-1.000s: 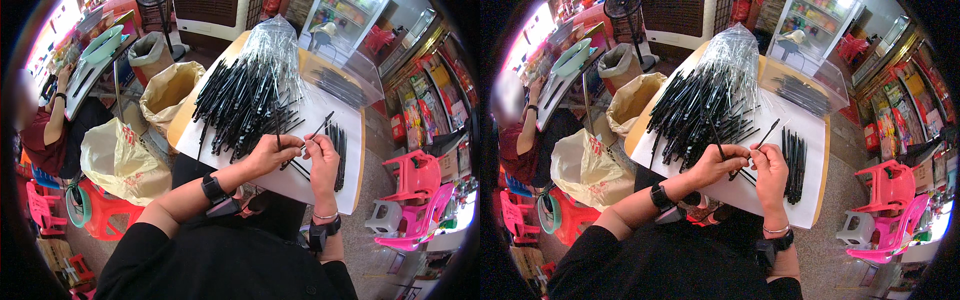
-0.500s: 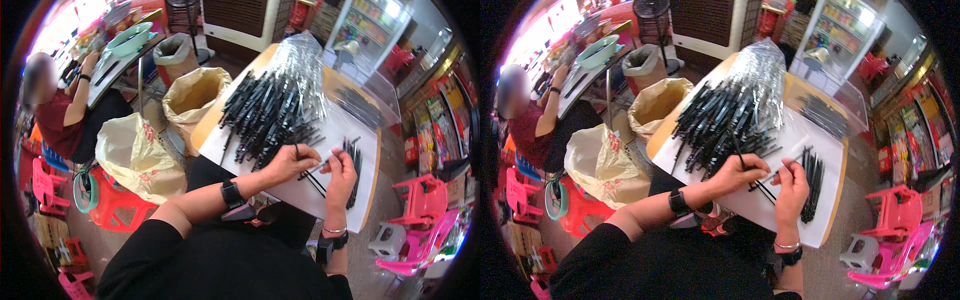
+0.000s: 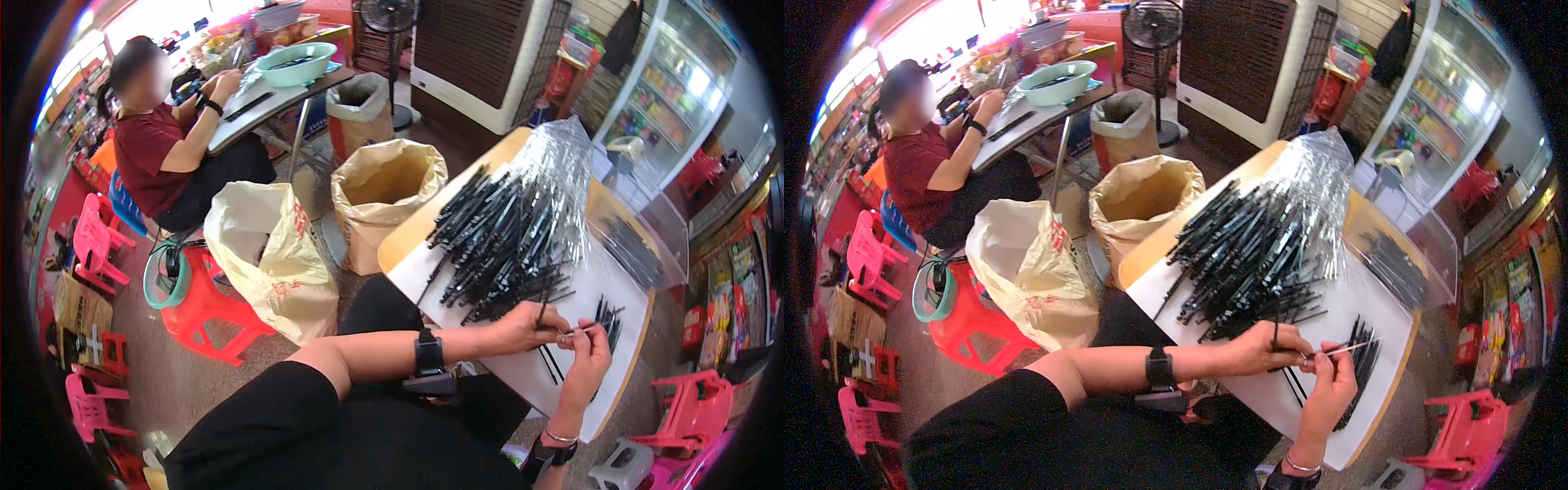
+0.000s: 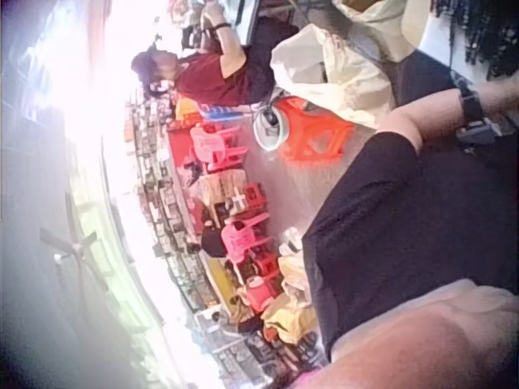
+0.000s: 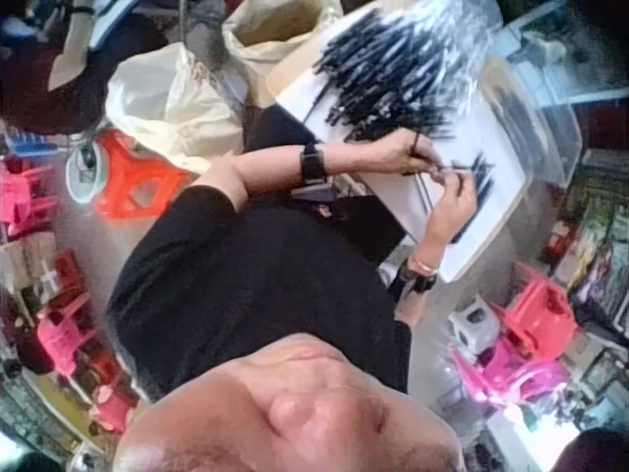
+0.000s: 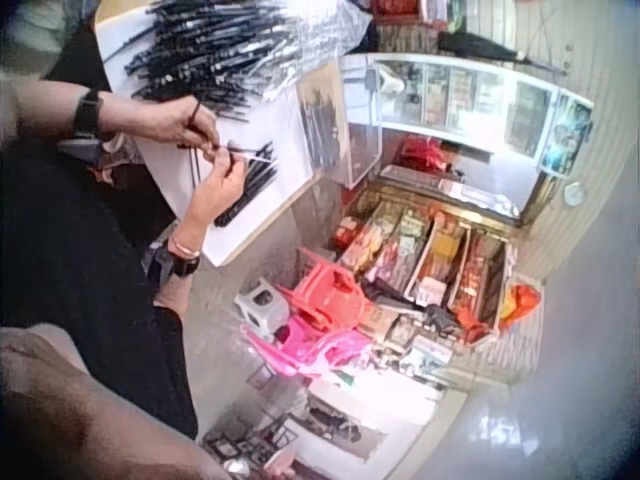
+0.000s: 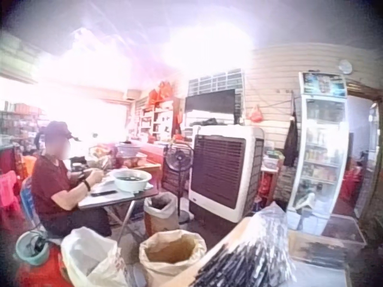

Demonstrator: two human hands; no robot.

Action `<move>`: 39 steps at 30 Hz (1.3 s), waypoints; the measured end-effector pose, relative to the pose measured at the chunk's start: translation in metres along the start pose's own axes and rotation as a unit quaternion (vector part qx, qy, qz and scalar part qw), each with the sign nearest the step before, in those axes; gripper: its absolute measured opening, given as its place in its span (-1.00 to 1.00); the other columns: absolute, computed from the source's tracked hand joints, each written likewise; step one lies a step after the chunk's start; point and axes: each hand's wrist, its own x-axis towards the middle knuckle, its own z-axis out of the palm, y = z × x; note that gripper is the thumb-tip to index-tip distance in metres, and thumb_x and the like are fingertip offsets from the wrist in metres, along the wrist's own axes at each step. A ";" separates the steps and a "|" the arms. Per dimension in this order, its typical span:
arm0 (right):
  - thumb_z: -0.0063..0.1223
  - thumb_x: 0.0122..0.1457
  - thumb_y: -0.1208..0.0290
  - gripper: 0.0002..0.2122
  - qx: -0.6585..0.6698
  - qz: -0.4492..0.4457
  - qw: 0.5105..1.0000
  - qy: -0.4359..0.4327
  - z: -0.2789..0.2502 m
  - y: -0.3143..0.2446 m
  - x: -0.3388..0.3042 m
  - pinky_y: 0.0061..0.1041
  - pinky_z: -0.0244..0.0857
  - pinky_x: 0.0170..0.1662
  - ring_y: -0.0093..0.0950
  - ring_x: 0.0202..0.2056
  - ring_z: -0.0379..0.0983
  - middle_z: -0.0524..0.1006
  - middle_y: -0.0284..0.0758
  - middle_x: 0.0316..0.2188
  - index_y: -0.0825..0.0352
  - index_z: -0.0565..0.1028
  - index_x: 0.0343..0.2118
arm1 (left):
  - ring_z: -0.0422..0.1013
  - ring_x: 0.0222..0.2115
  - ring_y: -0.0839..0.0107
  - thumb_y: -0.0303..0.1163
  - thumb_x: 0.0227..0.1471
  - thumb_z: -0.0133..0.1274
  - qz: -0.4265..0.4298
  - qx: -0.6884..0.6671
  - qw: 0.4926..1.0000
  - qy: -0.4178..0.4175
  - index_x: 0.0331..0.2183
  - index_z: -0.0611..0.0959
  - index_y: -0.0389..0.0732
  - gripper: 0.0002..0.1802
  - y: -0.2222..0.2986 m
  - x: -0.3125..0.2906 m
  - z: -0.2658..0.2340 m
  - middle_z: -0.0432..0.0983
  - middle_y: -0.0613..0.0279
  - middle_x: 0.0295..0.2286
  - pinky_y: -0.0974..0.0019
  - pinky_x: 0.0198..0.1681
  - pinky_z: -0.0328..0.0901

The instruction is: Assembling small black plastic components by hand at a table.

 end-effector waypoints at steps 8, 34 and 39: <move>-0.15 0.15 0.53 -0.90 -0.075 -0.040 0.995 0.052 -0.004 0.018 -0.008 -0.64 0.24 -0.43 -0.64 -0.54 0.30 0.37 -0.38 -0.58 0.46 0.38 -0.35 | 0.44 -0.49 0.35 -0.51 -0.08 0.08 0.088 0.017 0.996 0.025 -0.41 0.55 -0.33 -0.89 0.013 -0.003 0.010 0.48 0.15 -0.50 0.35 -0.40 0.31; -0.24 0.20 0.49 -0.80 -0.121 -0.050 0.991 0.010 0.003 0.014 -0.006 -0.67 0.14 -0.46 -0.67 -0.54 0.17 0.34 -0.39 -0.47 0.47 0.34 -0.18 | 0.23 -0.66 0.63 -0.42 0.02 -0.01 -0.107 -0.172 0.979 -0.022 -0.47 0.52 -0.35 -0.84 0.012 0.000 0.004 0.40 0.38 -0.65 0.49 -0.61 0.18; -0.22 0.18 0.51 -0.76 -0.143 -0.060 0.987 0.028 -0.002 0.022 -0.008 -0.66 0.14 -0.45 -0.66 -0.53 0.20 0.36 -0.39 -0.44 0.46 0.35 -0.12 | 0.24 -0.65 0.53 -0.43 0.00 0.03 -0.050 -0.093 0.994 -0.006 -0.50 0.50 -0.35 -0.84 0.005 -0.002 0.011 0.35 0.23 -0.68 0.41 -0.57 0.19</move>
